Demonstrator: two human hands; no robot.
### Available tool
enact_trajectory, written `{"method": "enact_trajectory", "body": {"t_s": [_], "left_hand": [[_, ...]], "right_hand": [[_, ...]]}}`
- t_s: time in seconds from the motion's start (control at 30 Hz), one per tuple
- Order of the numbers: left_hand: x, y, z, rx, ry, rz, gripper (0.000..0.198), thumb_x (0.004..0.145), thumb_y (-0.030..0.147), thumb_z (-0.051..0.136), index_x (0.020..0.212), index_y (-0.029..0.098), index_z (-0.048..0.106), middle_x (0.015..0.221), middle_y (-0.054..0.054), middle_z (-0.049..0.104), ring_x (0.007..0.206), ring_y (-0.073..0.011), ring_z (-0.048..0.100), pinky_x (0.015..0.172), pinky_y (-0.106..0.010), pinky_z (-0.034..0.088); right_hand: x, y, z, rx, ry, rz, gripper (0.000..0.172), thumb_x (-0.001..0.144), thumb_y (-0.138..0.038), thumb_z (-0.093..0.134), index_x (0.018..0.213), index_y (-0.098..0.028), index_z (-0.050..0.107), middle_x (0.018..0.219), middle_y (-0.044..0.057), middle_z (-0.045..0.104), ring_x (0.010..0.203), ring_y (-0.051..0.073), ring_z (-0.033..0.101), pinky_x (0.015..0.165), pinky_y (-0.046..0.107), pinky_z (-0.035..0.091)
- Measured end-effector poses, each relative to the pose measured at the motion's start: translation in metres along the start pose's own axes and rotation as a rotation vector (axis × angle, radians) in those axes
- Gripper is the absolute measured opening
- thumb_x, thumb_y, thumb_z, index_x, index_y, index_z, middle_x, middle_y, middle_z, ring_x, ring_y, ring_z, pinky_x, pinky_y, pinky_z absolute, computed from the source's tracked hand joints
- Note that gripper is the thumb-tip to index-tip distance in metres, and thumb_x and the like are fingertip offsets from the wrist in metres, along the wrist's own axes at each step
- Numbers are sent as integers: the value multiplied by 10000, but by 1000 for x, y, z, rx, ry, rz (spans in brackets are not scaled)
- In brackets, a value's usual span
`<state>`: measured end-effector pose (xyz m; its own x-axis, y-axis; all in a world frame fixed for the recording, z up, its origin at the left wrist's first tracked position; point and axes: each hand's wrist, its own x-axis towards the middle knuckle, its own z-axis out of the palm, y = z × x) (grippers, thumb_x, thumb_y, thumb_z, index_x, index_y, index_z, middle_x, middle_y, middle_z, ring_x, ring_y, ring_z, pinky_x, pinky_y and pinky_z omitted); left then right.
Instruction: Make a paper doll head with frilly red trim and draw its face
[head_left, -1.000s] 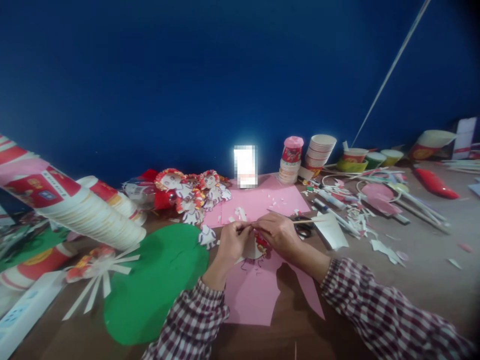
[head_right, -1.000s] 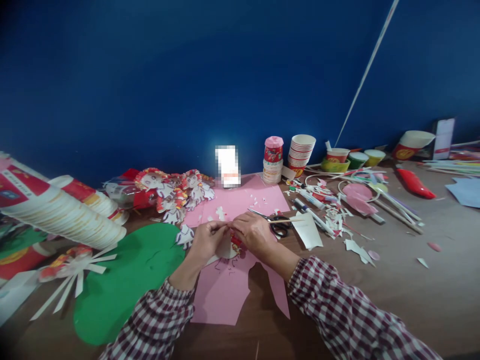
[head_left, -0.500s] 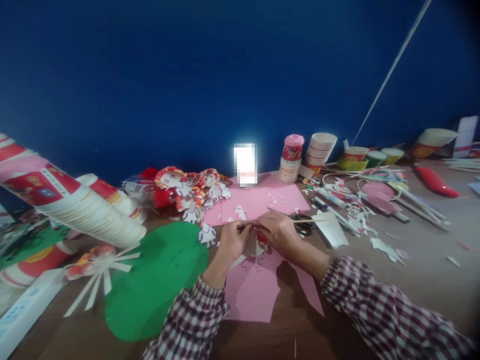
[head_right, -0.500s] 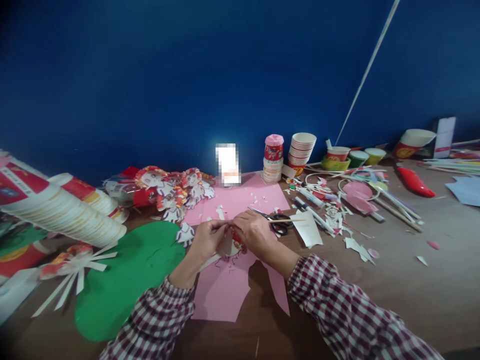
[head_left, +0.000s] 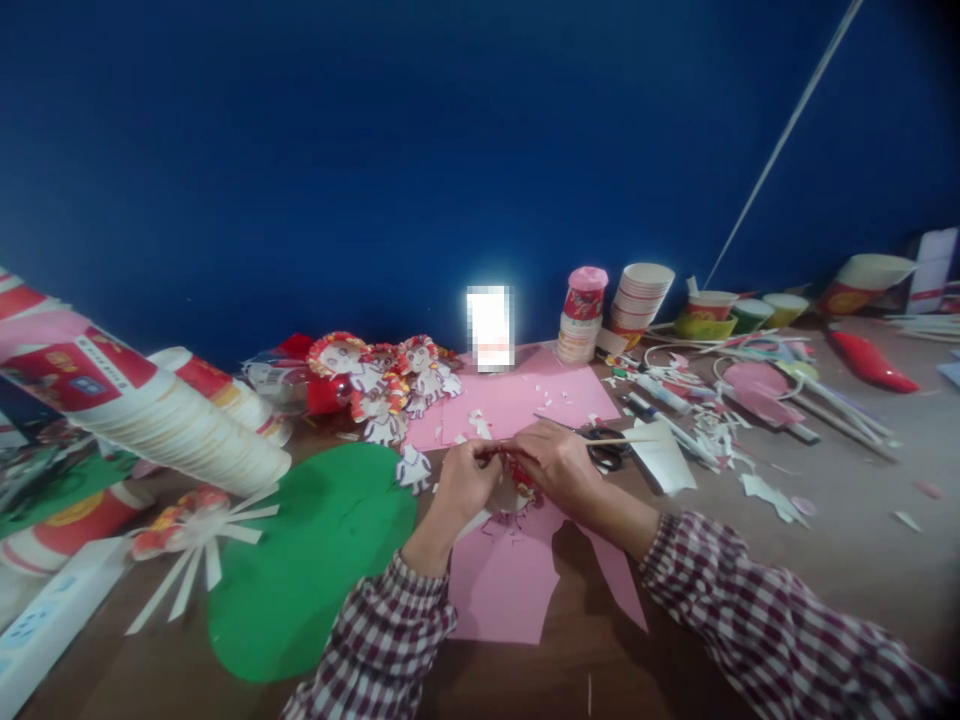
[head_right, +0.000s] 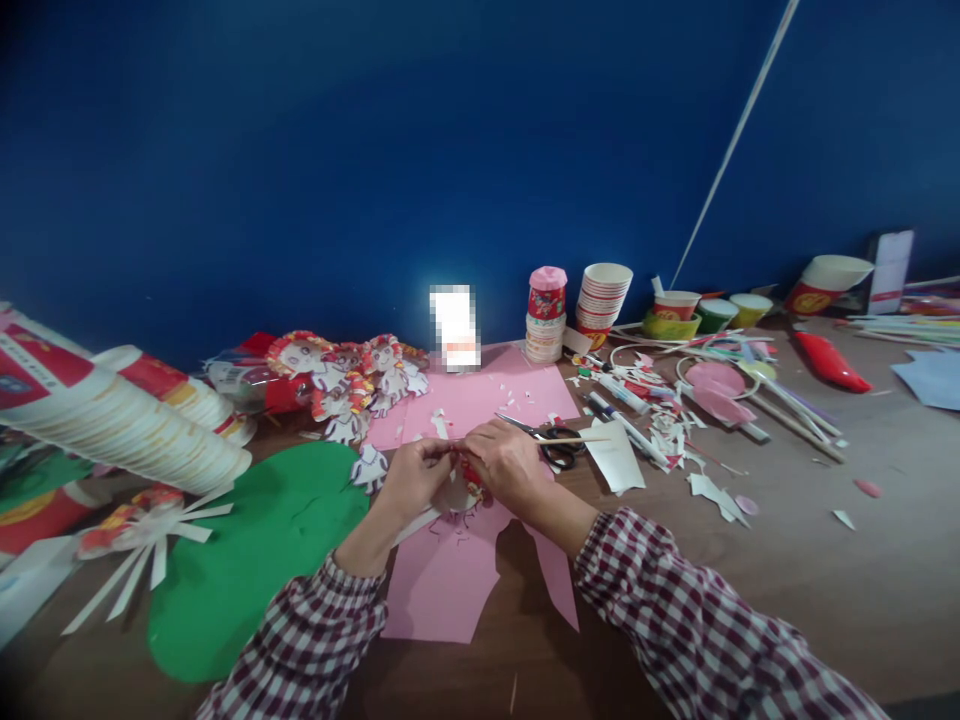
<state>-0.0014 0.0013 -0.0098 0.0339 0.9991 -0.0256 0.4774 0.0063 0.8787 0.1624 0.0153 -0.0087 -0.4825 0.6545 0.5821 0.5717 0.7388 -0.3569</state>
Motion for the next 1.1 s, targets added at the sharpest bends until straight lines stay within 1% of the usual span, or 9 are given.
{"method": "enact_trajectory", "body": {"t_s": [0.2,0.33,0.43,0.57,0.67,0.87,1.1], "left_hand": [[0,2,0,-20,13,51,251,745,272,556,873,132,719,812,-67,726,725,-183,660,643,-243,490],[-2,4,-1,-45,-13,72,280,770,301,544,901,134,726,780,-61,720,690,-173,642,609,-226,466],[-3,4,-2,-43,-17,93,299,793,318,520,903,133,728,714,-46,700,634,-153,604,561,-213,432],[-3,3,-2,-33,-7,107,311,797,342,513,835,123,732,568,-13,620,519,-117,511,481,-196,355],[-3,2,-2,-47,-7,91,316,790,357,521,809,119,729,557,-5,597,507,-108,480,470,-192,336],[0,-2,-3,-10,-8,69,341,789,381,520,712,110,711,524,0,564,502,-108,473,462,-197,323],[1,-4,-3,-39,22,55,274,760,338,551,725,124,718,584,-26,635,549,-133,540,485,-200,366]], "right_hand": [[-1,3,2,-6,18,-4,151,881,-192,518,883,-183,668,776,44,668,759,159,588,786,299,437],[-2,5,2,5,21,1,146,877,-187,520,853,-169,663,782,50,668,745,159,582,754,293,439],[-2,5,2,7,22,-1,145,877,-181,517,857,-168,659,787,48,668,753,157,581,743,286,438],[-2,4,2,11,18,9,146,877,-186,516,848,-172,658,782,47,667,751,156,581,733,281,437],[-2,3,2,12,19,17,137,871,-178,524,845,-172,658,784,48,670,754,159,584,738,282,438],[-2,2,2,20,19,22,130,868,-189,539,863,-173,667,790,51,677,781,169,595,780,292,441],[-3,3,3,37,12,32,154,882,-228,529,893,-179,675,817,58,679,800,170,599,757,286,452]]}}
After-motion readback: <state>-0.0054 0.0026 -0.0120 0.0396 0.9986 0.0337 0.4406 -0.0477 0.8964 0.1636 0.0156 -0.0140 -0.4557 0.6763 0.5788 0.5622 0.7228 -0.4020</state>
